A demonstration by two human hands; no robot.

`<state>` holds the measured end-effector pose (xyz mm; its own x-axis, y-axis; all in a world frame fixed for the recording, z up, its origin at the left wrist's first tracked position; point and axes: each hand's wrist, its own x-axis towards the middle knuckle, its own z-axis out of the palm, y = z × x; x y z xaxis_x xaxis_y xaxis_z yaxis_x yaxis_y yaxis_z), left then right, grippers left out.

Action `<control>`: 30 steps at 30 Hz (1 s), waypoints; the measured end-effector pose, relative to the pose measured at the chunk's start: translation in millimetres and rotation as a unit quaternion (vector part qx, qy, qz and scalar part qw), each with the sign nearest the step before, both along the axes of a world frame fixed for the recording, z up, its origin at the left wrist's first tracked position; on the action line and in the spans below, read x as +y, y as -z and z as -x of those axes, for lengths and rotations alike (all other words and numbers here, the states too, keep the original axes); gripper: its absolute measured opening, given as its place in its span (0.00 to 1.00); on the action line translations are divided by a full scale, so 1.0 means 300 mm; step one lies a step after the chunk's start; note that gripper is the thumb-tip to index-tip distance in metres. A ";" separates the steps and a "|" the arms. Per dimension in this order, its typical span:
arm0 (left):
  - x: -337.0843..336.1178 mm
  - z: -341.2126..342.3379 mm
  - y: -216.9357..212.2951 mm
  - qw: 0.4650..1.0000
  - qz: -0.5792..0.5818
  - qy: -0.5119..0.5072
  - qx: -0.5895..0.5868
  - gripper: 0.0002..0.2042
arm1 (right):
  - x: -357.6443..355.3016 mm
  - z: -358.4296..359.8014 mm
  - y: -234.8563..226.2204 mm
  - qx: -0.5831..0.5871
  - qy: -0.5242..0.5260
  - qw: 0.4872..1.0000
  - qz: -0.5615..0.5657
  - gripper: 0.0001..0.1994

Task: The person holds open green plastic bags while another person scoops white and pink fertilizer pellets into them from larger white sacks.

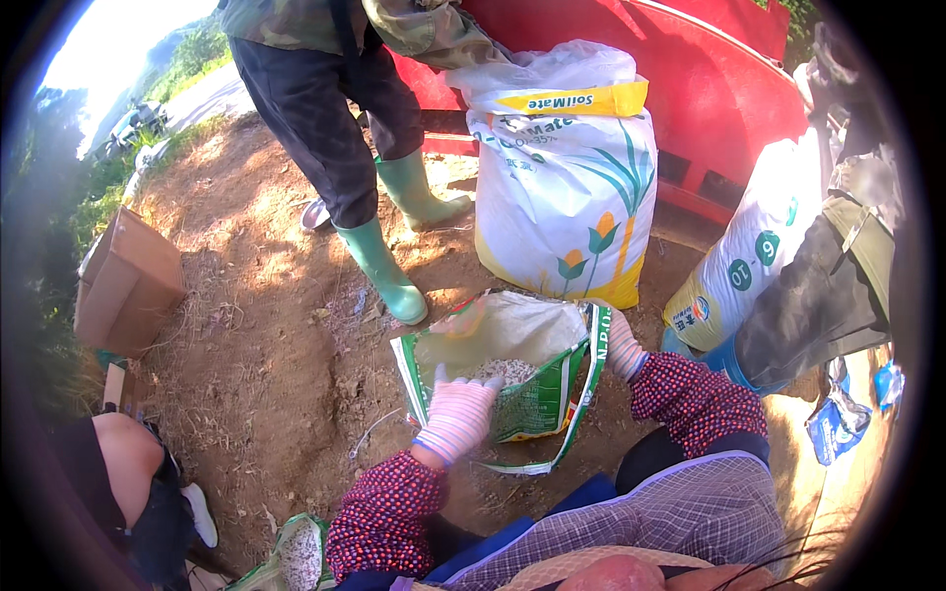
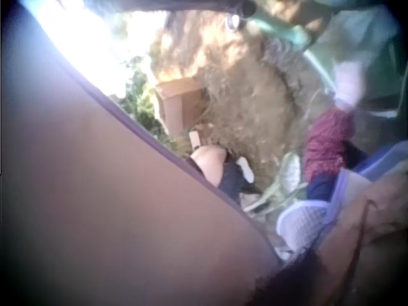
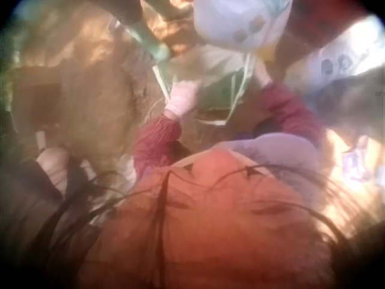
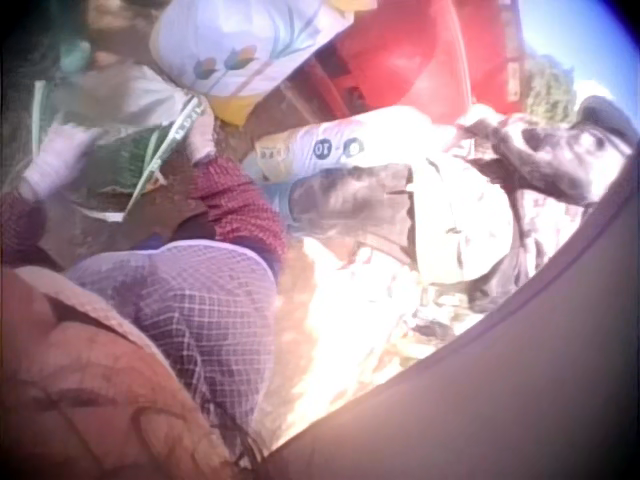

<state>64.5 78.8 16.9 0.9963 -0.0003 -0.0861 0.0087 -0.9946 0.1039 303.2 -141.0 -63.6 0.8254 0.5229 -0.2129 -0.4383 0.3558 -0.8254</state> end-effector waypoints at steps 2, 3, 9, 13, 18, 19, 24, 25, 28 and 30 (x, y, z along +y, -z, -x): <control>-0.015 -0.020 -0.034 0.998 0.016 0.051 -0.024 0.14 | -0.045 -0.055 0.057 -0.019 -0.001 1.000 -0.012 0.11; -0.008 -0.008 -0.054 0.999 0.015 0.046 -0.026 0.14 | -0.025 -0.039 0.049 -0.020 -0.006 1.000 -0.012 0.11; -0.027 0.020 -0.106 0.995 -0.003 0.097 0.013 0.07 | -0.005 0.043 -0.051 -0.051 0.031 0.997 0.044 0.13; -0.019 0.031 -0.092 0.996 0.009 0.081 -0.035 0.07 | 0.012 0.067 -0.103 -0.026 0.047 0.998 0.046 0.12; -0.004 0.027 -0.106 0.997 0.012 0.052 -0.048 0.09 | 0.008 0.054 -0.088 -0.033 0.053 0.997 0.041 0.11; -0.004 0.023 -0.100 0.998 0.003 0.040 -0.058 0.10 | 0.001 0.040 -0.074 -0.034 0.053 0.997 0.042 0.11; -0.002 0.019 -0.075 0.998 -0.006 0.018 -0.055 0.11 | -0.011 0.020 -0.021 0.073 0.040 0.996 -0.011 0.13; -0.003 0.024 -0.075 0.998 -0.010 0.023 -0.050 0.10 | 0.000 0.028 -0.020 0.063 0.044 0.996 -0.035 0.13; -0.011 0.049 -0.081 0.999 0.012 0.018 -0.042 0.09 | 0.018 0.046 -0.065 0.097 0.005 0.993 -0.064 0.13; -0.017 0.056 -0.086 0.998 0.040 0.013 -0.047 0.08 | -0.015 -0.006 0.036 0.091 -0.003 0.994 -0.066 0.14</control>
<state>47.8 73.6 42.6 0.9995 -0.0285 0.0099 -0.0298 -0.9828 0.1825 305.0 -145.4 -74.3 0.7763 0.5605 -0.2883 -0.5789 0.4531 -0.6779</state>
